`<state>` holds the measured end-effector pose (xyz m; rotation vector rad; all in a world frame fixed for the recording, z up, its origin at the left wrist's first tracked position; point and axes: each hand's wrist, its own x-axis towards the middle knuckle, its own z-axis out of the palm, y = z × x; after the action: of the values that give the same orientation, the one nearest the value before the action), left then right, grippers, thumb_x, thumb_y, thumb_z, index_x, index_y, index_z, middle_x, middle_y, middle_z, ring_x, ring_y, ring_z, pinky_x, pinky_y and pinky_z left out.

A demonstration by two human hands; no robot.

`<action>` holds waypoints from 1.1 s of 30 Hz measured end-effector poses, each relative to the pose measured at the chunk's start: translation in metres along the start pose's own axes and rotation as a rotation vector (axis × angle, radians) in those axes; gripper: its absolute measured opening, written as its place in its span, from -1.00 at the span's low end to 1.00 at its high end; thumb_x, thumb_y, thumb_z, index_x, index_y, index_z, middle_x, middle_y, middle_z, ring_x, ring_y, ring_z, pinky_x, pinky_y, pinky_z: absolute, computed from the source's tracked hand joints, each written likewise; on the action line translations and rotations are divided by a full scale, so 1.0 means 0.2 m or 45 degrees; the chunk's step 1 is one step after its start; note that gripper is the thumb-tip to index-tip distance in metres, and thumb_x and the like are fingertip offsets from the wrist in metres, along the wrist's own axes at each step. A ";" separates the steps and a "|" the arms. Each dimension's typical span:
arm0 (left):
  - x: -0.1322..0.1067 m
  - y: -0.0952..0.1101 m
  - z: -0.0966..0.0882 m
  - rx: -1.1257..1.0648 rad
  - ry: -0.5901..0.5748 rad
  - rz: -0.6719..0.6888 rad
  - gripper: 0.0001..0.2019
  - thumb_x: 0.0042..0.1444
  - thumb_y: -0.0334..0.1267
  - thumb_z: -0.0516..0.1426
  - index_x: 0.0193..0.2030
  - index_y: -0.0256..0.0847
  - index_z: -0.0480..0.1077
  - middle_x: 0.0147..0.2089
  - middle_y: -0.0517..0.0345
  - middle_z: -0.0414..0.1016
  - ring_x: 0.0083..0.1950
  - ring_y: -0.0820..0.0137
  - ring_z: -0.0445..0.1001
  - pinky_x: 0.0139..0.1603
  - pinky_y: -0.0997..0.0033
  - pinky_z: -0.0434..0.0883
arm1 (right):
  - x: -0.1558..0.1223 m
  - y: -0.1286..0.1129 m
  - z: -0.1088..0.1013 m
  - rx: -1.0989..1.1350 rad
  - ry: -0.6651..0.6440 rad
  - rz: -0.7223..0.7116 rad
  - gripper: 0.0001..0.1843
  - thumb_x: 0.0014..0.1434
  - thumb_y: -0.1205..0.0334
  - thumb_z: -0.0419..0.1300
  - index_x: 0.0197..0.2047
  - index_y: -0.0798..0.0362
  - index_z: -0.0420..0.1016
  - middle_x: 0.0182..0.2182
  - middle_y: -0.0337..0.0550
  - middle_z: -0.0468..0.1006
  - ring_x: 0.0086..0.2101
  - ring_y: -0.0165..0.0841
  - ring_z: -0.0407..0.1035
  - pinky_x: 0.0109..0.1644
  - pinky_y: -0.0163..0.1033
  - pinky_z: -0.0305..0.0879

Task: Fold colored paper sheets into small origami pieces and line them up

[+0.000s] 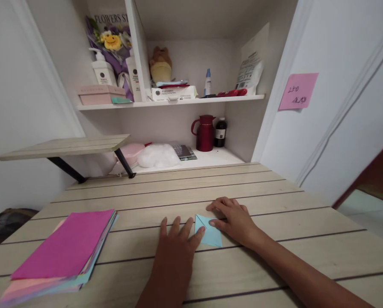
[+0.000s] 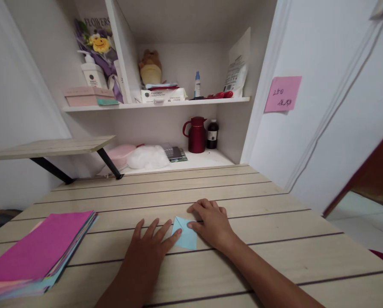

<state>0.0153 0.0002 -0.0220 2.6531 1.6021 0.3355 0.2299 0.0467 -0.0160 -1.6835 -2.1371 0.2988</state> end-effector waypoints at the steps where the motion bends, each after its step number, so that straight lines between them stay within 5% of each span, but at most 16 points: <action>1: -0.01 0.00 0.00 -0.002 0.016 -0.011 -0.44 0.13 -0.47 0.00 0.19 0.23 0.31 0.30 0.22 0.28 0.31 -0.03 0.19 0.26 -0.39 -0.11 | 0.00 0.00 0.00 0.004 0.004 0.004 -0.67 0.07 0.12 0.24 -0.05 -0.24 0.47 0.02 -0.17 0.45 -0.01 -0.08 0.27 -0.02 0.05 0.12; 7: -0.02 0.02 -0.02 -0.268 0.101 -0.110 -0.54 0.09 -0.48 0.01 0.04 0.07 0.47 0.22 0.17 0.40 0.23 0.11 0.30 0.21 -0.04 0.17 | -0.01 -0.01 0.00 0.073 0.053 -0.010 -0.73 0.03 0.12 0.29 -0.14 -0.15 0.49 -0.06 -0.19 0.51 -0.04 -0.11 0.29 0.00 0.01 0.12; 13: 0.03 0.01 -0.06 -0.598 0.344 -0.456 -0.72 0.21 -0.29 -0.02 0.00 -0.23 0.39 -0.05 -0.02 0.53 0.00 0.23 0.44 0.06 0.15 0.30 | -0.02 -0.08 0.00 0.240 -0.030 -0.100 -0.91 -0.04 0.24 0.32 -0.41 -0.07 0.50 -0.22 -0.24 0.56 -0.13 -0.19 0.35 -0.01 -0.05 0.15; 21: 0.03 0.03 -0.03 -0.540 0.241 -0.407 -0.68 -0.01 -0.19 0.23 -0.07 -0.09 0.40 0.00 0.11 0.47 0.07 0.18 0.35 0.07 0.13 0.17 | -0.02 -0.07 0.03 0.411 -0.103 -0.330 -0.88 0.03 0.15 0.32 -0.43 -0.05 0.46 -0.18 -0.19 0.57 -0.10 -0.18 0.37 0.03 -0.02 0.16; 28: 0.05 0.03 -0.04 -0.640 0.303 -0.494 -0.87 -0.08 -0.39 0.21 -0.37 -0.11 0.40 -0.15 0.22 0.47 0.00 0.28 0.38 0.03 0.20 0.15 | -0.02 -0.09 0.02 0.479 -0.140 -0.424 -0.88 0.05 0.14 0.32 -0.38 -0.05 0.48 -0.19 -0.20 0.57 -0.10 -0.21 0.38 0.06 -0.05 0.18; 33: 0.06 0.02 -0.03 -0.873 0.412 -0.494 -0.86 -0.14 -0.48 0.19 -0.51 -0.14 0.38 -0.20 0.21 0.46 -0.04 0.30 0.42 0.05 0.22 0.23 | -0.03 -0.09 0.00 0.782 -0.079 -0.219 -0.63 0.15 0.04 0.20 0.02 -0.04 0.40 -0.21 -0.14 0.54 -0.17 -0.24 0.41 -0.06 -0.13 0.32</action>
<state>0.0232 0.0084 -0.0135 1.8047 1.6318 1.0994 0.2140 0.0363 -0.0103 -1.1435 -1.9374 0.8610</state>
